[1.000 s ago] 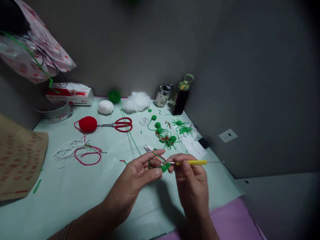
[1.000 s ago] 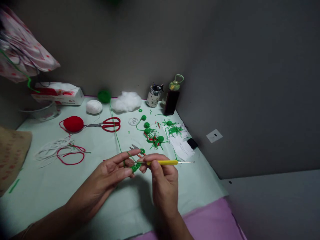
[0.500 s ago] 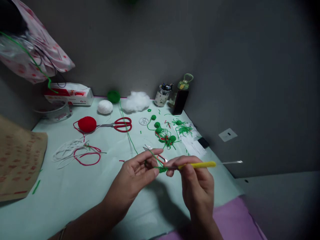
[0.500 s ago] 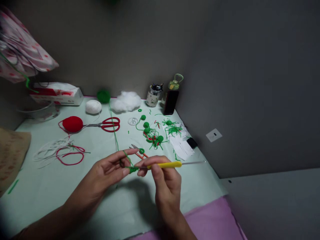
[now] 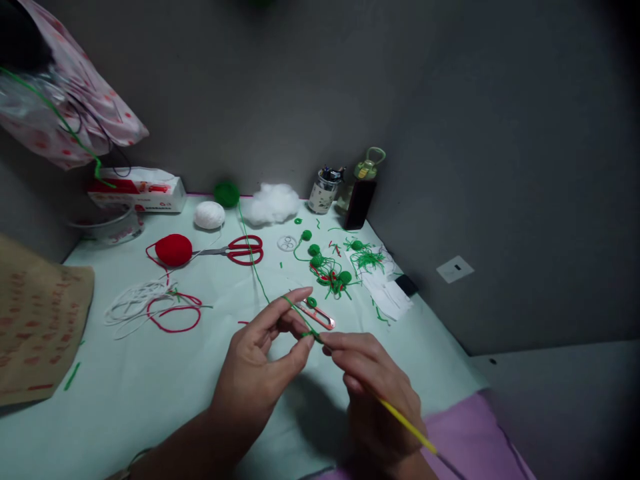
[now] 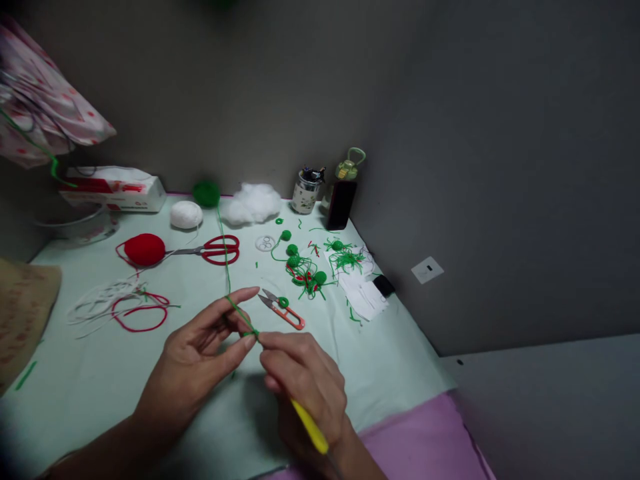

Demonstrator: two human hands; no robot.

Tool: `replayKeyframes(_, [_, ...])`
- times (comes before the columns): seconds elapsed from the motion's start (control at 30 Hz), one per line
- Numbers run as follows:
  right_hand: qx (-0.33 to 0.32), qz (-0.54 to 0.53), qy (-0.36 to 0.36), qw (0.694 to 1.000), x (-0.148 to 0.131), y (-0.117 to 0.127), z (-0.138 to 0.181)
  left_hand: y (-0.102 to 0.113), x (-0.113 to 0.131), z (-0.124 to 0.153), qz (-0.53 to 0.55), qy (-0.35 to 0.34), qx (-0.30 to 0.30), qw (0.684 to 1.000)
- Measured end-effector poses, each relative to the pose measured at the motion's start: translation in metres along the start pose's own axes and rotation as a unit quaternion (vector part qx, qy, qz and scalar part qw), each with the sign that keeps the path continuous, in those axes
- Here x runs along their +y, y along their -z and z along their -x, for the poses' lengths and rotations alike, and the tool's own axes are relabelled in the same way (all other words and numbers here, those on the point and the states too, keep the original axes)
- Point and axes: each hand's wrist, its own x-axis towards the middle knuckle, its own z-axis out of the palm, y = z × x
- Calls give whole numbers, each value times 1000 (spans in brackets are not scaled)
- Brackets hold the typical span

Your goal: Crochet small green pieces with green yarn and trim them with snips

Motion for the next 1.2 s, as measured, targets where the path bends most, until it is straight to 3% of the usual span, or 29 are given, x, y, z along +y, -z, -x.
replayKeyframes(0.1, [13, -35, -26, 999, 2, 0, 1, 0, -3, 2, -21, -26, 10, 999])
replayKeyframes(0.17, [3, 2, -1, 1000, 4, -1, 3, -1, -3, 3, -13, -20, 17, 1000])
replayKeyframes(0.27, [-18, 135, 72, 988, 6, -5, 6, -3, -2, 2, 80, 49, -13, 995])
replayKeyframes(0.37, [5, 182, 88, 979, 9, -8, 10, -3, 1, -1, 215, 158, -85, 960])
replayKeyframes(0.5, [63, -17, -59, 996, 9, -6, 7, 2, 5, -7, 277, 207, -91, 934])
replayKeyframes(0.6, [124, -181, -153, 964, 7, -5, -1, 4, 6, -8, 261, 186, -87, 943])
replayKeyframes(0.8, [99, -229, -194, 949, 10, -12, -8, 3, 2, -5, 168, 132, -115, 970])
replayKeyframes(0.93, [80, -147, -176, 970, 8, -12, -3, 2, -1, -5, 143, 126, -96, 977])
replayKeyframes(1.0, [41, -27, -107, 993, 6, -12, 1, 1, -3, -5, 164, 135, -80, 974])
replayKeyframes(1.07, [12, 73, -44, 996, 5, -11, 4, 0, -4, -5, 207, 157, -83, 962])
replayKeyframes(1.13, [22, 82, -34, 996, 5, -10, 5, 0, -3, -6, 247, 186, -94, 946])
replayKeyframes(1.2, [74, 4, -78, 994, 6, -9, 2, 1, 0, -8, 266, 202, -93, 938])
